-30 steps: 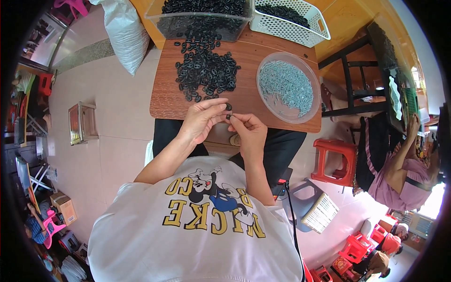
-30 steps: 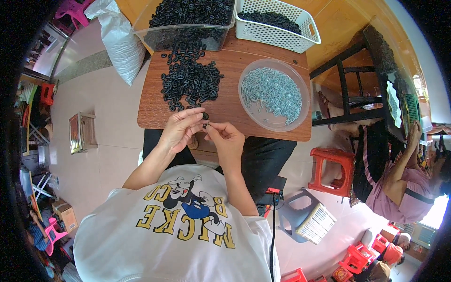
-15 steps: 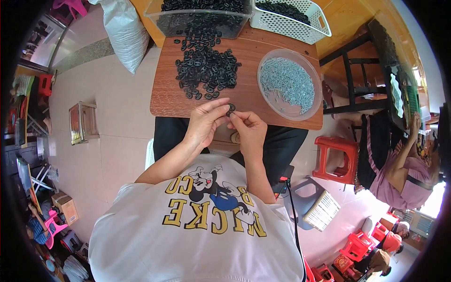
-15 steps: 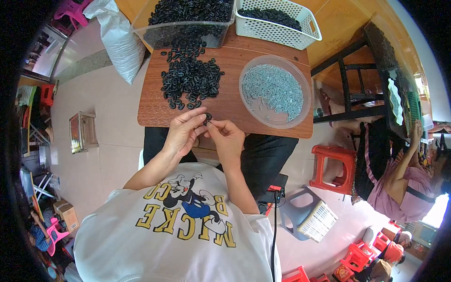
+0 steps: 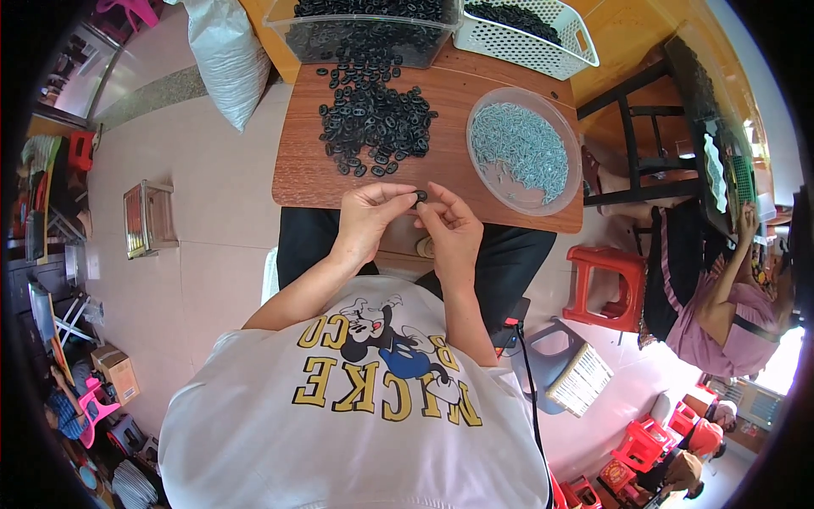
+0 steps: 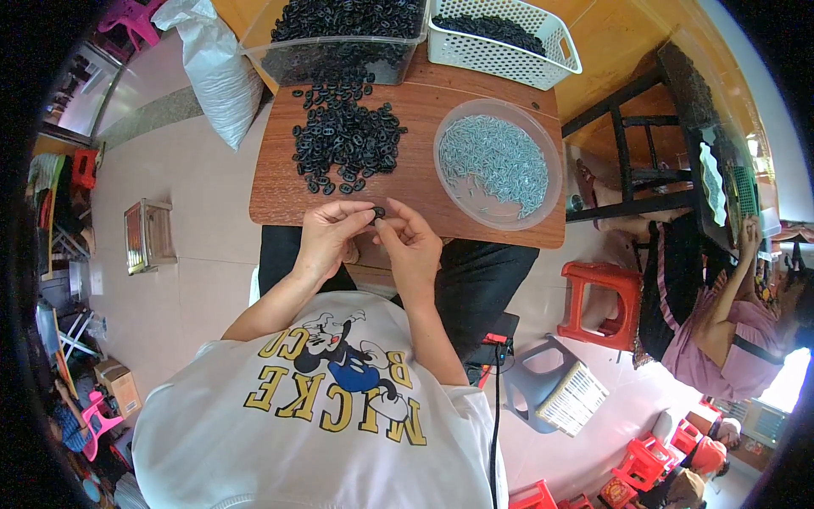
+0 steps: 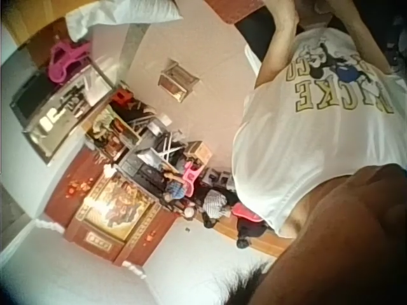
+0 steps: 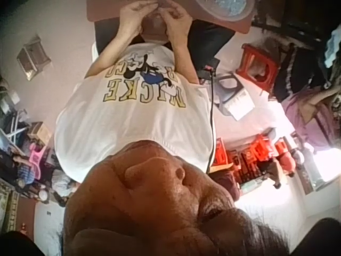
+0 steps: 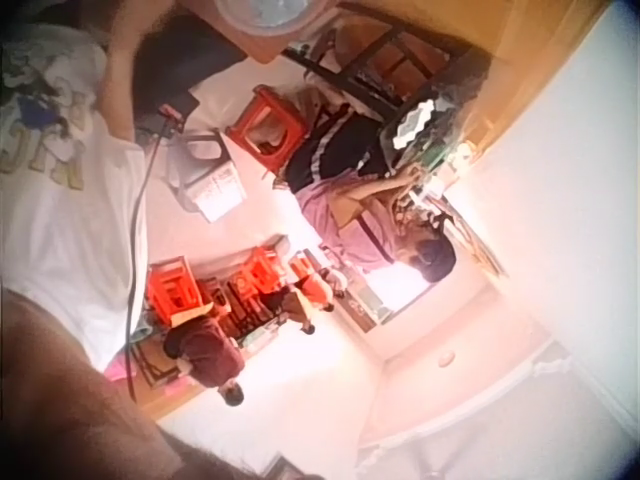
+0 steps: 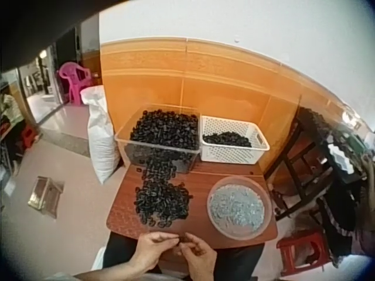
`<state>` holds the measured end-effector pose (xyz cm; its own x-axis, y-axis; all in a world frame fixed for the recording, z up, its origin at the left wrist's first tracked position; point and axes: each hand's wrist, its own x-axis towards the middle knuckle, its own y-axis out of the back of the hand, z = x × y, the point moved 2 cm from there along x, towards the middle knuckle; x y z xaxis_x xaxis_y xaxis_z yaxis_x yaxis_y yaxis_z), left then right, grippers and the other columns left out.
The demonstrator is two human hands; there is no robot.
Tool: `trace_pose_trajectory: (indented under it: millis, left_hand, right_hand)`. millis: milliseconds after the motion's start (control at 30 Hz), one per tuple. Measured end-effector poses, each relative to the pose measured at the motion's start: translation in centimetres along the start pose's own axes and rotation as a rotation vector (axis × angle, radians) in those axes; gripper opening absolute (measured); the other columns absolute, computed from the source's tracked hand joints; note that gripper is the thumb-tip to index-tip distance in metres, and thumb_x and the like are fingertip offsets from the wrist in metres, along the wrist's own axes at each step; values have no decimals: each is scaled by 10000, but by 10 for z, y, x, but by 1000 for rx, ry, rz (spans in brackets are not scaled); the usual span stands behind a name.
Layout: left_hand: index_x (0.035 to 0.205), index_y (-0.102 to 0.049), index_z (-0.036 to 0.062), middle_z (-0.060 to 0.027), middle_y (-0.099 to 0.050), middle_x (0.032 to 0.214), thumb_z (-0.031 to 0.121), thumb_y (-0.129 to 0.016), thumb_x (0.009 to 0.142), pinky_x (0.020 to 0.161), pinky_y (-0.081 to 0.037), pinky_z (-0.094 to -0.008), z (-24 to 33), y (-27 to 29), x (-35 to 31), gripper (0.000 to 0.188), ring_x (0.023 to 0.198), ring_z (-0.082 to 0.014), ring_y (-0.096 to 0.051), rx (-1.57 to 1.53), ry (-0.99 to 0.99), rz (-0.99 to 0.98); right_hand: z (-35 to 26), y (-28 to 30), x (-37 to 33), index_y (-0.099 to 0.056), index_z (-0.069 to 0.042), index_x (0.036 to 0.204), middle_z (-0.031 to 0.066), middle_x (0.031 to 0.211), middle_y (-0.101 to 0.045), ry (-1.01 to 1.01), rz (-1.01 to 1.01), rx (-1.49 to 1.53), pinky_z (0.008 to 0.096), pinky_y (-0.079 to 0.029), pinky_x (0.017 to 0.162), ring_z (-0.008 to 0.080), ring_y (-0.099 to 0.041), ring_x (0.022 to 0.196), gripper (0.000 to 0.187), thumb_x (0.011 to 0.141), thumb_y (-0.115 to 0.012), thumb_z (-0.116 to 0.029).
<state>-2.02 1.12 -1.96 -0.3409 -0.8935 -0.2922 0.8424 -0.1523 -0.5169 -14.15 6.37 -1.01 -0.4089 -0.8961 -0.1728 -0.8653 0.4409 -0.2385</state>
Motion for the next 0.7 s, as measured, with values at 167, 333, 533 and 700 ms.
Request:
trace_pose_trajectory:
  millis: [167,333,533,700]
  left_hand:
    - [993,-654,-40,-115,-671,926,-13,-667,789,746,-506,-218,9,-1,-4,206,833,-118,-629,214,4,-22]
    - [1028,-655,0,-68,-661,892,-30,-673,778,611,-467,-192,14,-2,-11,252,722,-71,-591,314,-62,-85]
    - [1043,-658,30,-13,-655,802,-9,-682,778,420,-386,-159,14,3,-11,269,534,-13,-516,407,-141,-116]
    - [1063,-630,-22,-87,-654,1001,-39,-658,787,786,-508,-216,22,3,-13,278,877,-108,-622,429,-22,-161]
  right_hand:
    - [5,4,-2,-603,-5,1157,17,806,-620,38,-48,-93,182,-451,621,62,-559,677,312,844,-604,-3]
    - [2,6,-3,-624,-11,1130,3,813,-617,13,-63,-73,178,-437,626,56,-546,672,284,847,-606,-13]
    - [-1,7,-4,-627,-5,1122,14,824,-627,-34,-101,-70,180,-443,628,61,-556,679,275,848,-614,-22]
    - [0,9,-8,-621,6,1124,24,834,-635,-78,-97,-45,186,-459,639,67,-571,699,280,846,-620,-23]
